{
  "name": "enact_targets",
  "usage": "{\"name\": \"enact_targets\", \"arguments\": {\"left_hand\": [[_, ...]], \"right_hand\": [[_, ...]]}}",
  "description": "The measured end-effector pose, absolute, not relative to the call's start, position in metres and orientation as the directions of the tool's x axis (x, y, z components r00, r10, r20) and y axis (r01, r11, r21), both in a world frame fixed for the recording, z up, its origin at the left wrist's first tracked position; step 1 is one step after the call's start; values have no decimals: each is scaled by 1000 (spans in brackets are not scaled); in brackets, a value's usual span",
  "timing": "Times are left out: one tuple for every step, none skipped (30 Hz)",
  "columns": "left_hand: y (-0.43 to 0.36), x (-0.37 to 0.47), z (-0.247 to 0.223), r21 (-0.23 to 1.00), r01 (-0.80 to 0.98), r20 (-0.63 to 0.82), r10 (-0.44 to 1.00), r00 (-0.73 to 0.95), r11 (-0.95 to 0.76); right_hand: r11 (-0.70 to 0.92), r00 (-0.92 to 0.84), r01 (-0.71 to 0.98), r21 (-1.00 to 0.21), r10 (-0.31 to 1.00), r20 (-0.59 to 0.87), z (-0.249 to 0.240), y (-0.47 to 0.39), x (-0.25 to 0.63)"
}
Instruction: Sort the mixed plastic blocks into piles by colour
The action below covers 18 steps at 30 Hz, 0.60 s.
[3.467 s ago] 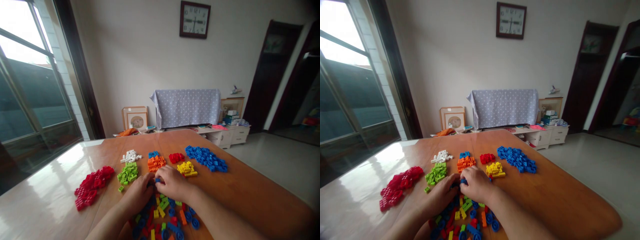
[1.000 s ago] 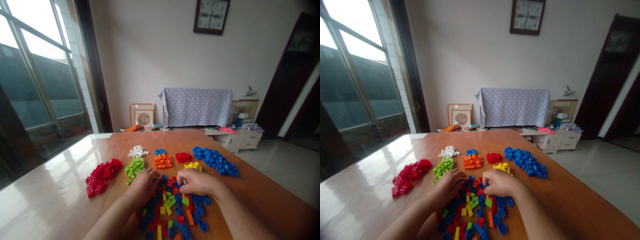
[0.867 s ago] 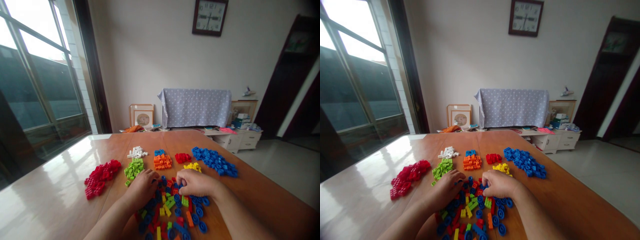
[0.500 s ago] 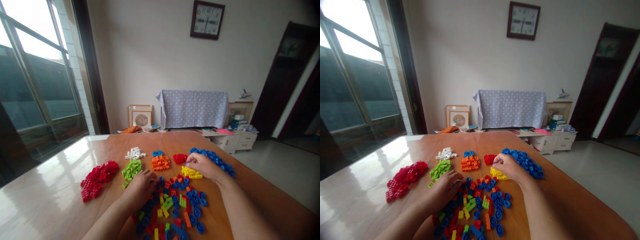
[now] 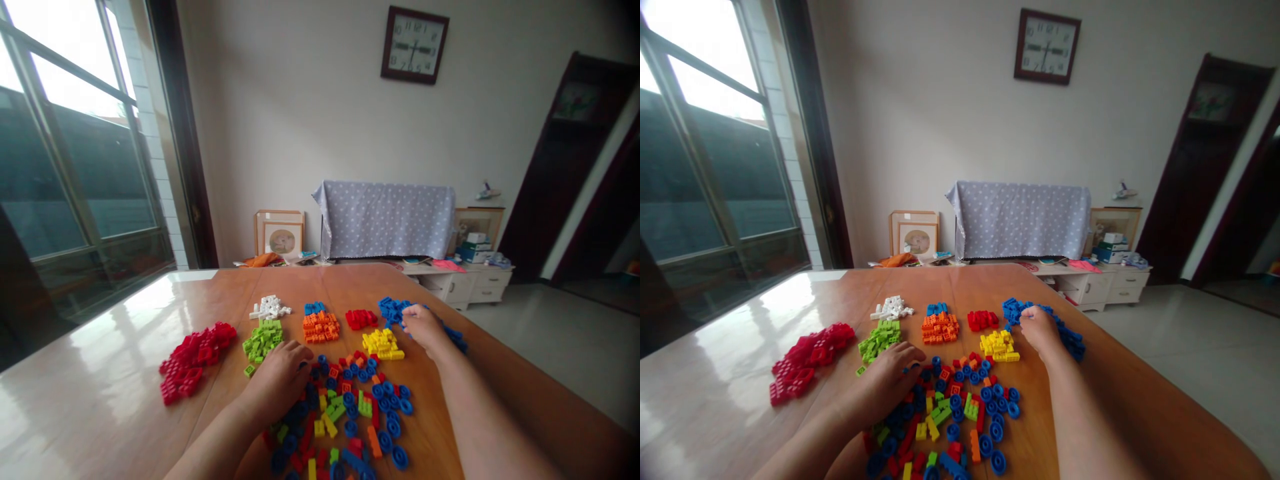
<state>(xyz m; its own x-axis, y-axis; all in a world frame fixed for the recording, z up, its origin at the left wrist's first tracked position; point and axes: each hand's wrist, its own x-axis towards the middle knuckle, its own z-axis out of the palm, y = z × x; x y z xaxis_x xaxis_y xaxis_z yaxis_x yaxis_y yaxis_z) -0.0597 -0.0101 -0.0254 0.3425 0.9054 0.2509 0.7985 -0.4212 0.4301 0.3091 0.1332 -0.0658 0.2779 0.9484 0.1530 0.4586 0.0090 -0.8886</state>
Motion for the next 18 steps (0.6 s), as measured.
{"name": "enact_targets", "arguments": {"left_hand": [[-10, -60, -25, 430, 799, 251, 906, 341, -420], [-10, -59, -25, 430, 800, 250, 907, 340, -418], [-10, -59, -26, 430, 800, 246, 907, 341, -418], [-10, -59, -26, 430, 800, 245, 907, 342, -418], [-10, -60, -26, 429, 801, 245, 907, 342, -418], [-9, -60, -27, 428, 802, 248, 907, 339, -417], [-9, -60, -27, 426, 804, 253, 907, 336, -416], [-9, -61, -27, 423, 805, 257, 907, 335, -417], [-9, -61, -28, 420, 805, 259, 906, 336, -419], [-8, -61, -28, 417, 805, 261, 904, 338, -422], [-8, -61, -28, 415, 804, 261, 903, 342, -425], [-8, -61, -28, 413, 804, 261, 901, 346, -428], [-8, -61, -28, 411, 803, 261, 900, 349, -431], [-8, -61, -27, 409, 804, 261, 900, 350, -431], [-8, -61, -27, 408, 805, 260, 900, 350, -431], [-8, -61, -27, 406, 805, 259, 900, 352, -431], [-9, -61, -27, 406, 805, 257, 900, 353, -432], [-9, -61, -26, 405, 805, 254, 900, 355, -432]], "right_hand": [[-1, 279, 462, -887, 949, 144, -65, 133, 307], [-11, 281, 460, -888, 950, 134, -65, 132, 305], [-18, 280, 454, -891, 952, 123, -65, 132, 304], [-24, 276, 451, -892, 954, 114, -65, 132, 302], [-30, 272, 449, -893, 956, 105, -65, 131, 301], [-35, 270, 448, -893, 958, 98, -65, 131, 300], [-40, 267, 448, -893, 959, 90, -65, 131, 299], [-45, 264, 447, -894, 961, 83, -65, 131, 298], [-49, 259, 445, -894, 963, 76, -65, 131, 297], [-51, 253, 442, -895, 965, 70, -65, 131, 296], [-52, 248, 437, -898, 967, 64, -65, 132, 296], [-53, 246, 432, -901, 967, 61, -66, 132, 295], [-53, 249, 426, -903, 967, 61, -66, 133, 295], [-52, 258, 421, -906, 964, 64, -66, 134, 296], [-51, 272, 417, -908, 960, 71, -66, 135, 296], [-50, 289, 414, -909, 954, 79, -66, 135, 297], [-48, 305, 411, -910, 948, 87, -65, 136, 298], [-46, 317, 408, -912, 944, 95, -64, 137, 298]]}}
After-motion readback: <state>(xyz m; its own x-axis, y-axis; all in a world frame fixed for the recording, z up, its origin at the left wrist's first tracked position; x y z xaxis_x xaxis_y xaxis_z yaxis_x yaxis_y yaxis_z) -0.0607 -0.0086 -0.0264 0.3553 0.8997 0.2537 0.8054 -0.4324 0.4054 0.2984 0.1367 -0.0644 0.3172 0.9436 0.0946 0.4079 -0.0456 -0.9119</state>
